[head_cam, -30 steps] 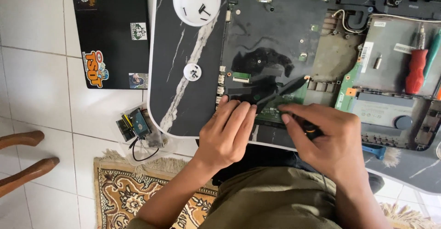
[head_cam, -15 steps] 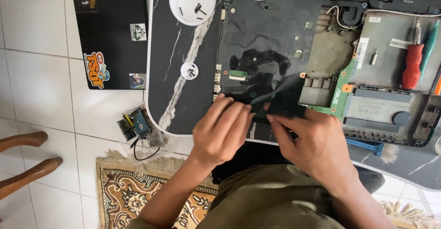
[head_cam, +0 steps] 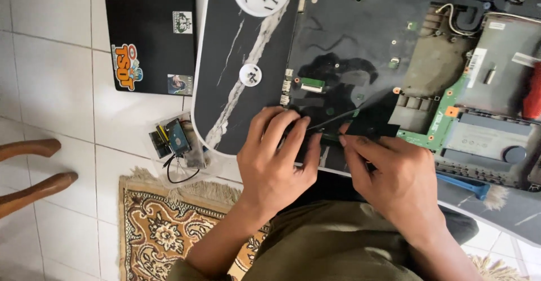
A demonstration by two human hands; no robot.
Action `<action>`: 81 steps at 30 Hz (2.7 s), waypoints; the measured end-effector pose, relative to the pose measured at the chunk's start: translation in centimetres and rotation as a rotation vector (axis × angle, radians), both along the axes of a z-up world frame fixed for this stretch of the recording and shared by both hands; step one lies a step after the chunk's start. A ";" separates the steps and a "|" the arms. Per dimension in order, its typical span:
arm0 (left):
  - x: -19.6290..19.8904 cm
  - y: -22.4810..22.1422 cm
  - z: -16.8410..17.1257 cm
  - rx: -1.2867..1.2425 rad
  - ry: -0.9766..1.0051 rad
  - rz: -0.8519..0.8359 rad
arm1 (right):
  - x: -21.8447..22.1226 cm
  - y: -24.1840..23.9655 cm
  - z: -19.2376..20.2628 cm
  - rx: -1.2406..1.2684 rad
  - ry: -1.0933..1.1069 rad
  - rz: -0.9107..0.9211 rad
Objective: Reconnecting internal ribbon cables and aligning the motherboard during laptop reassembly.
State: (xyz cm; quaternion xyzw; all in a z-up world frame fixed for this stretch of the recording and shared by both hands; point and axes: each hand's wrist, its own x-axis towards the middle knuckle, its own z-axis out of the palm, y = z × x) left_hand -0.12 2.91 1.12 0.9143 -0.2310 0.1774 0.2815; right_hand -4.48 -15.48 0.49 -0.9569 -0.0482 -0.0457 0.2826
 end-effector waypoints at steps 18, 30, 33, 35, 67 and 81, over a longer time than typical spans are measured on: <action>1.2 1.6 -1.3 0.109 -0.203 -0.267 | -0.8 -0.8 -0.9 -0.180 -0.008 0.061; 0.2 2.7 -1.4 -0.156 0.007 -0.112 | -0.6 -0.5 -0.2 -0.226 -0.037 0.164; 0.7 3.2 -0.6 -0.135 0.158 -0.193 | -0.6 -0.1 0.0 -0.245 -0.032 0.170; 1.1 3.5 -0.4 -0.114 0.176 -0.217 | -0.5 0.2 0.1 -0.241 -0.029 0.159; 3.8 5.6 1.5 -0.193 0.448 -0.341 | 0.0 2.5 -0.2 -0.017 -0.172 0.007; 6.9 5.7 2.0 0.267 0.283 -0.597 | -0.2 2.5 -0.6 -0.010 -0.192 -0.001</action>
